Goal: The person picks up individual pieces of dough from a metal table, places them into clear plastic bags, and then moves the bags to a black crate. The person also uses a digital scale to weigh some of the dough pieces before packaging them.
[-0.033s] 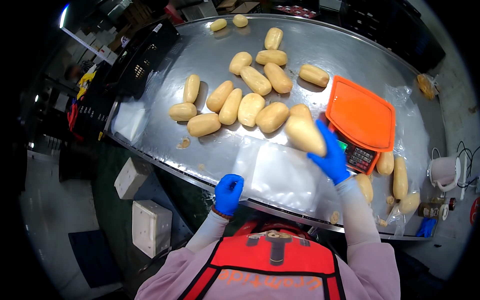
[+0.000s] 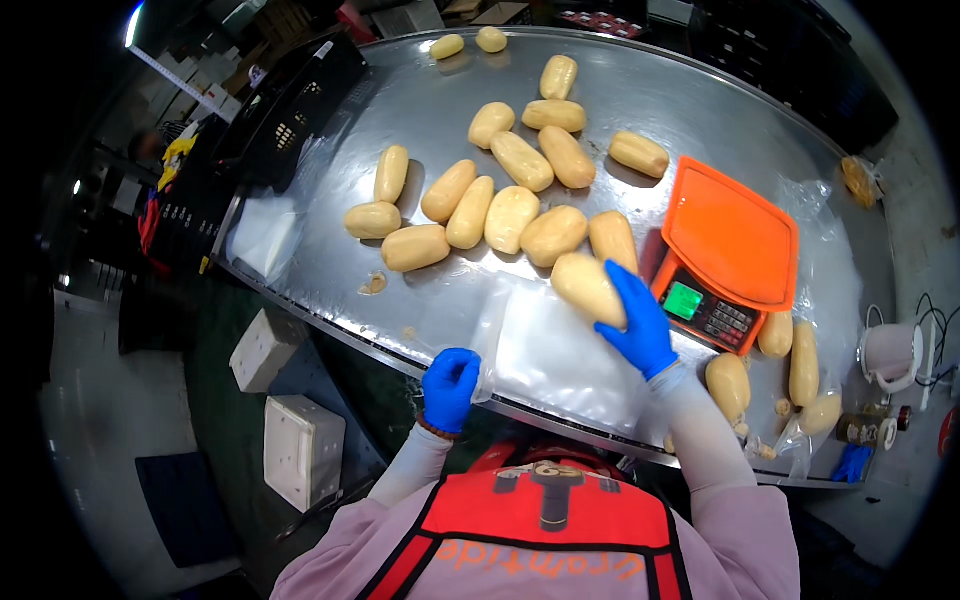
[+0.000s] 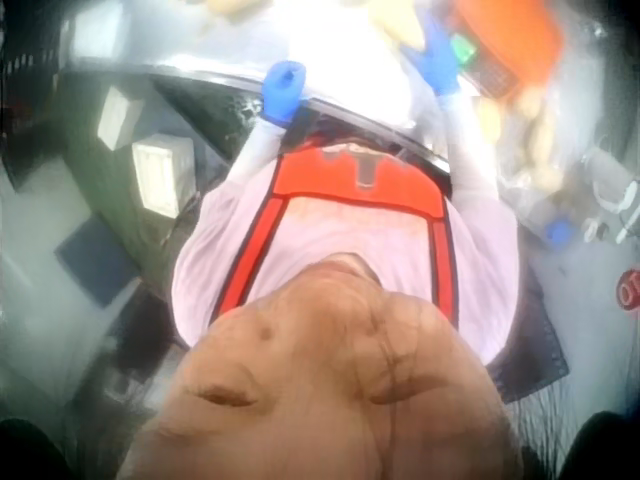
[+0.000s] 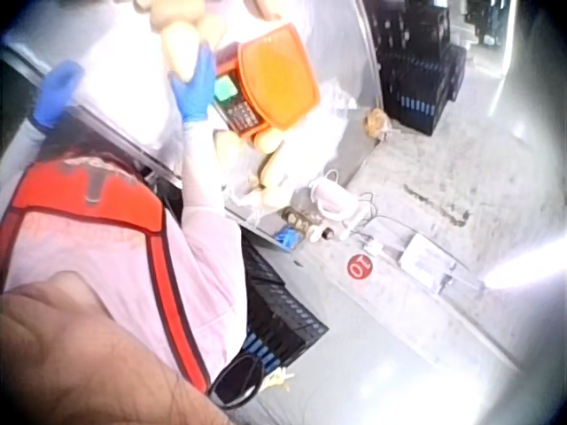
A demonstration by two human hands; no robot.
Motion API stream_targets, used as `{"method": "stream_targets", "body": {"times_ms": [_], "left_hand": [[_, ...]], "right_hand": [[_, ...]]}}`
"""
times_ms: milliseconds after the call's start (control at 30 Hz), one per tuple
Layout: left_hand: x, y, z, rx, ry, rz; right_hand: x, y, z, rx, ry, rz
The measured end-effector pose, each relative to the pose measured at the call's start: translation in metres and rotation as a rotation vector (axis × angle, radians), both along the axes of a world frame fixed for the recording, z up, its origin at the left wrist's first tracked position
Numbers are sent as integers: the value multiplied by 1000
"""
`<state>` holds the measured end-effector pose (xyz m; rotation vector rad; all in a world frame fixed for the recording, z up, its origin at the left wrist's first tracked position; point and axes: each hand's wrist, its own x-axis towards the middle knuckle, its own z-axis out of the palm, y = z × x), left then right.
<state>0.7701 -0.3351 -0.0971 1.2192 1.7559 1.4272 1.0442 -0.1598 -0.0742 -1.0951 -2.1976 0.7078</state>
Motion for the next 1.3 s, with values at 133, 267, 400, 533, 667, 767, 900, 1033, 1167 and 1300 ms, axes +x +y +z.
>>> {"method": "stream_targets", "body": {"times_ms": [133,267,400,533,667,767,900,1033,1167,1300], "left_hand": [[-27,-12,3,-10,-75,76],[-41,-31,-14,-67,-184,93],[-31,-35,-25,-142,-193,-54],[-14,-25,-25,-188,-162,-252],[0,-7,-30,-256,-200,-423],[-1,3,-38,-267,-158,-465],[-4,19,-43,-300,-163,-448],[8,34,-42,-313,-109,-494],[29,44,-57,-305,-1,-505],[51,39,-60,-355,11,-439]], "right_hand": [[-36,-9,-37,58,-192,-39],[-107,12,-3,179,-16,189],[-236,49,-9,107,105,352],[-333,59,-39,347,-206,384],[-358,72,-48,260,-444,425],[-337,70,-25,-39,-233,456],[-240,56,50,-233,109,269],[-88,85,83,-81,351,-195],[74,103,50,194,-80,-604],[138,100,34,300,-196,-610]]}}
